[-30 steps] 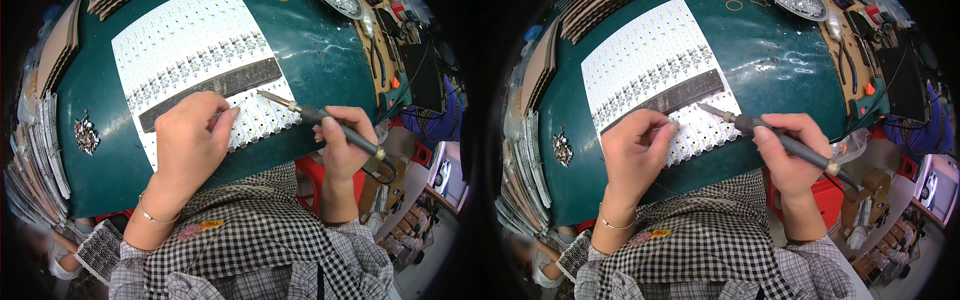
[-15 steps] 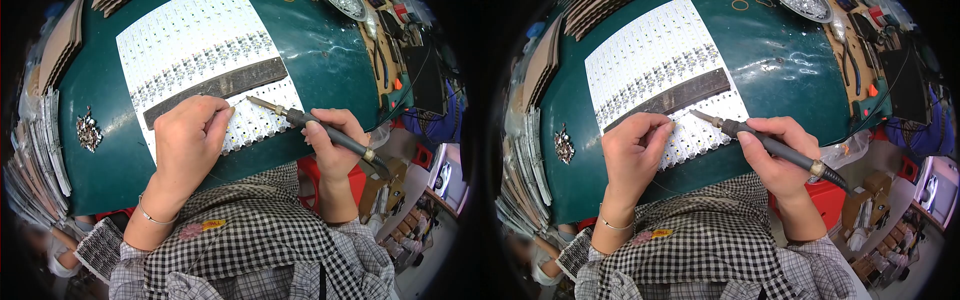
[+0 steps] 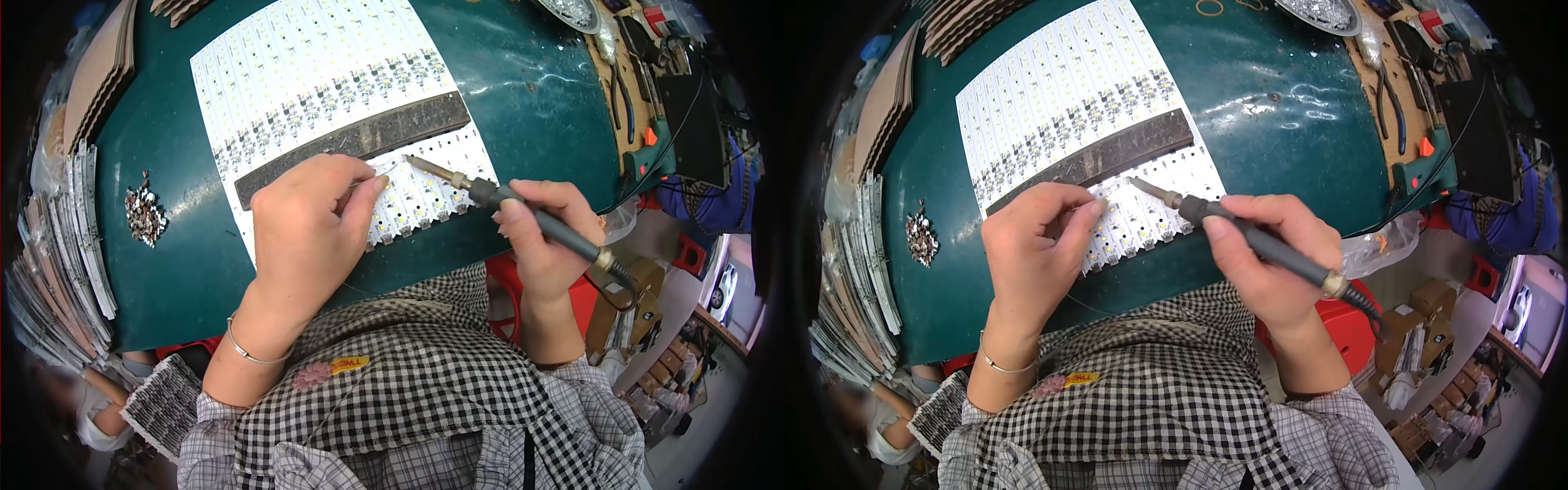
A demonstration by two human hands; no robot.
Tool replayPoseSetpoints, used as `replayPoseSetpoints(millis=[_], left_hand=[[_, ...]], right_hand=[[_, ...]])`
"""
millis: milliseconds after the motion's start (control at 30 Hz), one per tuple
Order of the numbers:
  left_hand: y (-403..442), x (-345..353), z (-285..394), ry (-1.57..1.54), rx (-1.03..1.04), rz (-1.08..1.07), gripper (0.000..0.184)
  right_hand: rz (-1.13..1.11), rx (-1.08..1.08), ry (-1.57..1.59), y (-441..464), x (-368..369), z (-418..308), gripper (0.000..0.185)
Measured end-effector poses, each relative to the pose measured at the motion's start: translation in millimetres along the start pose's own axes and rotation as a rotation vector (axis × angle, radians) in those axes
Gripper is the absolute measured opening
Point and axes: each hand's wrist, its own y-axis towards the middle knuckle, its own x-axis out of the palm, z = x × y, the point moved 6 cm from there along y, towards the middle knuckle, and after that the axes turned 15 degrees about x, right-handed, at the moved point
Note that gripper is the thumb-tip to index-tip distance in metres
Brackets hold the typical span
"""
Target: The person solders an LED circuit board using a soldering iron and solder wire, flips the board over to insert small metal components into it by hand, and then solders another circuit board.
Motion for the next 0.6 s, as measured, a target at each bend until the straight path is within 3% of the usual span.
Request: replayPoseSetpoints(millis=[67, 133, 233, 333, 600], left_hand=[[-2.5, -7.6, -3.0, -0.059, -0.147, -0.009, 0.01], [-4.3, -13.5, -4.4, -0.052, -0.149, 0.02, 0.011], [-6.5, -21.7, -4.7, -0.024, -0.13, 0.015, 0.009], [-12.7, -18.8, -6.7, -0.189, -0.16, 0.048, 0.006], [-14.6, -15.3, -6.9, -0.082, -0.157, 0.058, 0.008]], right_hand=[[0.037, 0.139, 0.149, -2.2, -5.9, 7.4, 0.016], [0.05, 0.154, 0.287, 0.6, -10.3, 10.2, 0.018], [0.056, 0.137, 0.31, 3.8, -15.2, 8.7, 0.017], [0.062, 0.129, 0.295, 2.8, -17.9, 7.2, 0.017], [0.034, 0.169, 0.205, -4.2, -7.7, 9.7, 0.017]])
